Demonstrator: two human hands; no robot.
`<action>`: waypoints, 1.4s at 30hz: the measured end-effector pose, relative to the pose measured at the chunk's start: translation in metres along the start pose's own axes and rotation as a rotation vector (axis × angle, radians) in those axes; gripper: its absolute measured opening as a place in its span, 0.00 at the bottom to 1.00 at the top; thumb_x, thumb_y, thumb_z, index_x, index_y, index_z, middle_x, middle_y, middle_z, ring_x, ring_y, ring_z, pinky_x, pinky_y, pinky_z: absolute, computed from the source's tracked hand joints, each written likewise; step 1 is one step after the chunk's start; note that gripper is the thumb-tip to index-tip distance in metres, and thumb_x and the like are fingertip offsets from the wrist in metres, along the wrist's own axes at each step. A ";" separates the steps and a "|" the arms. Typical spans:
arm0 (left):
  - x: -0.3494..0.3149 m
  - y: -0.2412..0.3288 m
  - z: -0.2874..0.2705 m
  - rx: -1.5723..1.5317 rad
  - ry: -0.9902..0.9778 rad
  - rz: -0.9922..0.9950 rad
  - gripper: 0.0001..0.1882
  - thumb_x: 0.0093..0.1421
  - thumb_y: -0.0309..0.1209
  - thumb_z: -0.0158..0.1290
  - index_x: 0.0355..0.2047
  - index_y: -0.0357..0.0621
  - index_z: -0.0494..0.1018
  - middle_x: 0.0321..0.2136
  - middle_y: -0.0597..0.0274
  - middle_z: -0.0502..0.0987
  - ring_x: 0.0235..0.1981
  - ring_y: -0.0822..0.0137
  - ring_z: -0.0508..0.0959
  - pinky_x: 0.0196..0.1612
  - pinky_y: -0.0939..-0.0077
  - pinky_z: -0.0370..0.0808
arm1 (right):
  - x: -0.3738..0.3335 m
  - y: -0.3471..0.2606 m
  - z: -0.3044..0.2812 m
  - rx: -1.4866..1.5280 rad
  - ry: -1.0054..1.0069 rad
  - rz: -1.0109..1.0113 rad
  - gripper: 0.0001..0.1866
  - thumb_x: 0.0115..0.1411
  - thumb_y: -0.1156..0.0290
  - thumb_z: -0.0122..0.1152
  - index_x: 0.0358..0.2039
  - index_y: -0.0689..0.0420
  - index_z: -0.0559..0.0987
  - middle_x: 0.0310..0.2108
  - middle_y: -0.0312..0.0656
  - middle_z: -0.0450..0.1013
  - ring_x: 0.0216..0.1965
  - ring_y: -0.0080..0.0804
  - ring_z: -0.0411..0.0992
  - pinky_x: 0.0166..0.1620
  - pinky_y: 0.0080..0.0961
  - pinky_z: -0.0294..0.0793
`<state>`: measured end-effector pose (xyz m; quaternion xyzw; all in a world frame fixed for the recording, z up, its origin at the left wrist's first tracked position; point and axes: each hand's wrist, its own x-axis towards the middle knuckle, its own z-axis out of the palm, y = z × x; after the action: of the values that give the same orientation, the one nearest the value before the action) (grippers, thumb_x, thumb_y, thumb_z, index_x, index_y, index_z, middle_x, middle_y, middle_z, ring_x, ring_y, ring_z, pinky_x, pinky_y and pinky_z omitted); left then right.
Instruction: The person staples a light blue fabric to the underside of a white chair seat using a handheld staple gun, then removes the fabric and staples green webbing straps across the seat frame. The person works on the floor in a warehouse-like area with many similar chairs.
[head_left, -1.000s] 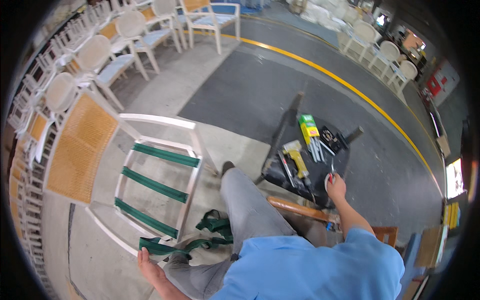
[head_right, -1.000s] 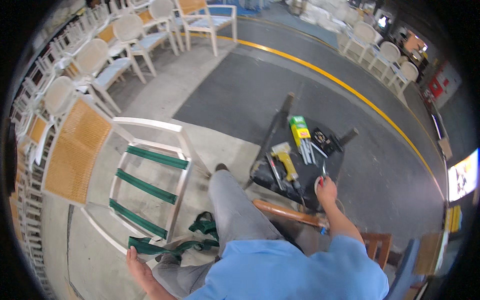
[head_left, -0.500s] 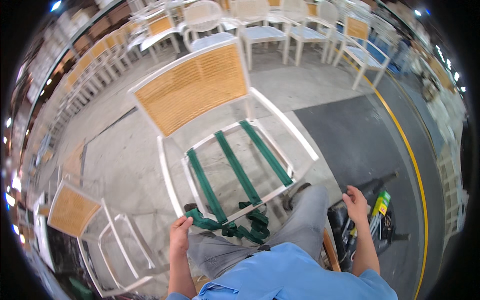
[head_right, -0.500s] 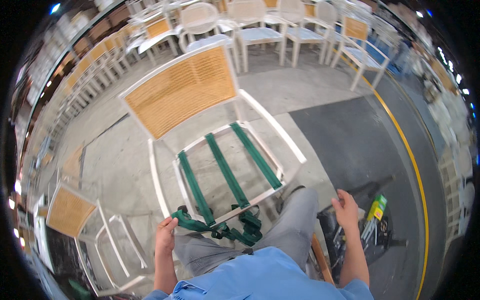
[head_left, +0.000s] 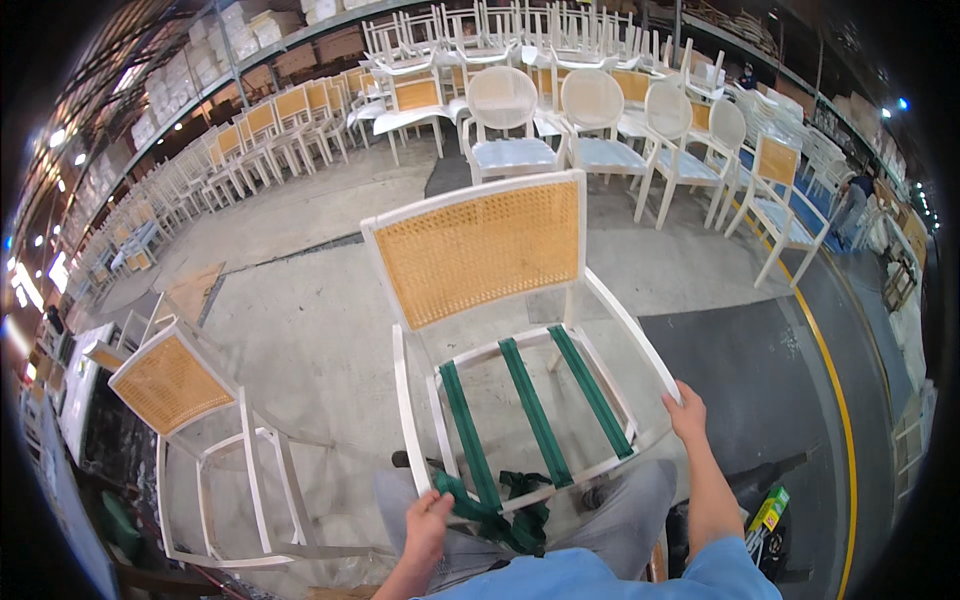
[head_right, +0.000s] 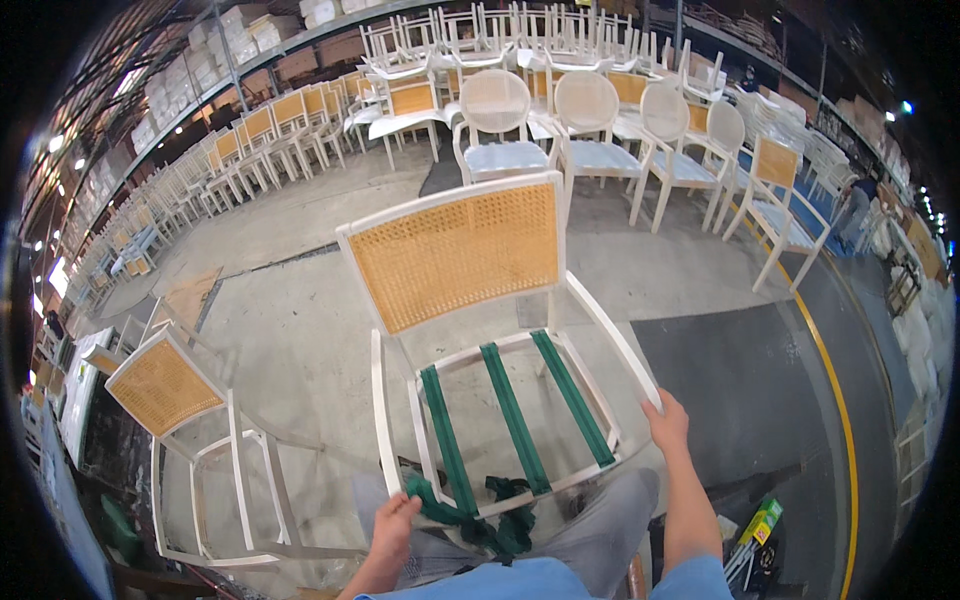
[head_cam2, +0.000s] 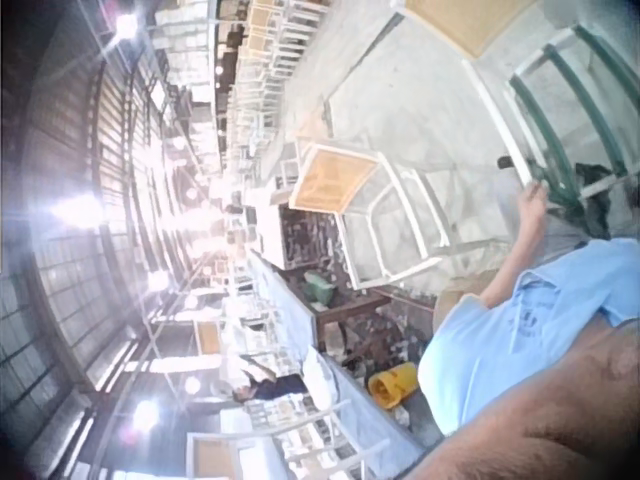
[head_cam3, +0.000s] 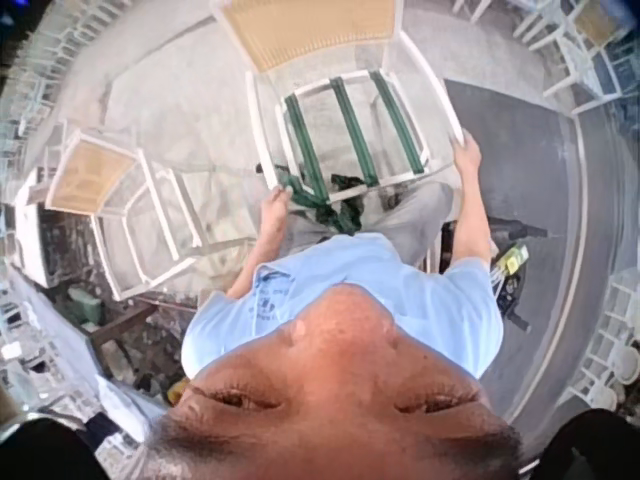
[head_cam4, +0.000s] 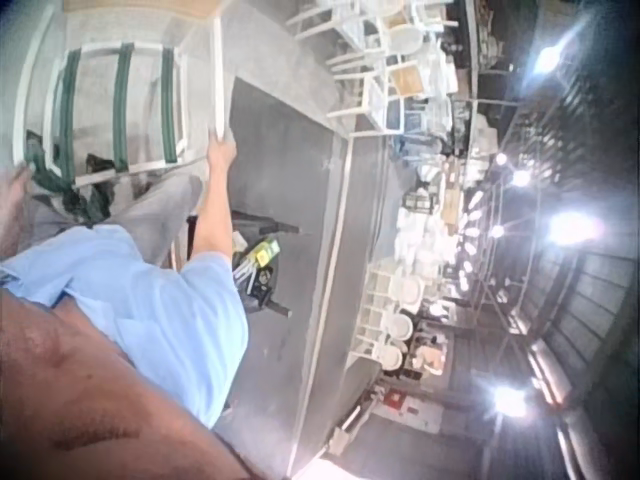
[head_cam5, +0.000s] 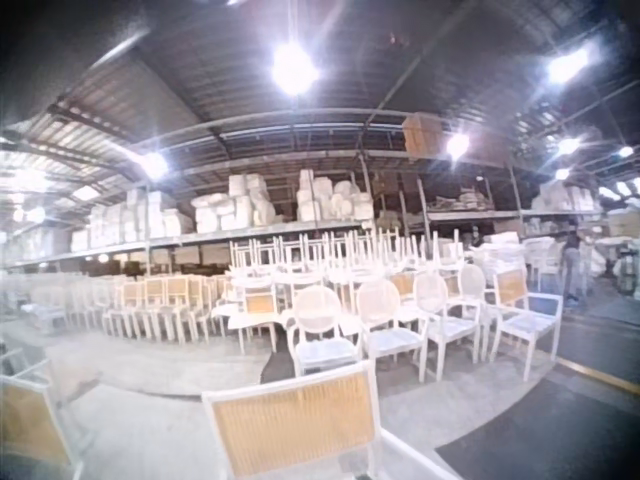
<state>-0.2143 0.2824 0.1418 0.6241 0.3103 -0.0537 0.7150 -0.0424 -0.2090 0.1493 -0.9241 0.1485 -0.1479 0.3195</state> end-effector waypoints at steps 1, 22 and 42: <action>-0.010 -0.003 0.003 0.234 0.080 0.283 0.06 0.66 0.32 0.63 0.34 0.43 0.81 0.35 0.66 0.77 0.37 0.69 0.75 0.43 0.72 0.70 | -0.002 -0.005 -0.006 -0.021 0.023 0.013 0.26 0.63 0.57 0.71 0.58 0.56 0.82 0.50 0.52 0.82 0.54 0.53 0.79 0.58 0.41 0.76; -0.057 0.124 0.111 -0.310 -0.681 0.208 0.16 0.73 0.30 0.56 0.57 0.34 0.76 0.51 0.55 0.81 0.48 0.63 0.83 0.53 0.68 0.79 | -0.164 -0.168 0.016 0.841 -0.834 -0.376 0.14 0.68 0.74 0.65 0.53 0.61 0.77 0.42 0.37 0.79 0.45 0.22 0.76 0.50 0.25 0.76; -0.005 0.059 0.138 -0.173 -0.461 0.127 0.07 0.71 0.28 0.60 0.46 0.40 0.81 0.37 0.72 0.81 0.36 0.81 0.76 0.39 0.82 0.72 | -0.104 -0.177 0.056 1.013 -0.735 0.143 0.14 0.73 0.70 0.60 0.54 0.64 0.81 0.38 0.31 0.79 0.39 0.16 0.72 0.47 0.19 0.72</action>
<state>-0.1391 0.1659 0.1987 0.5503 0.1025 -0.1228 0.8195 -0.0849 -0.0069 0.2011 -0.6366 0.0019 0.1490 0.7567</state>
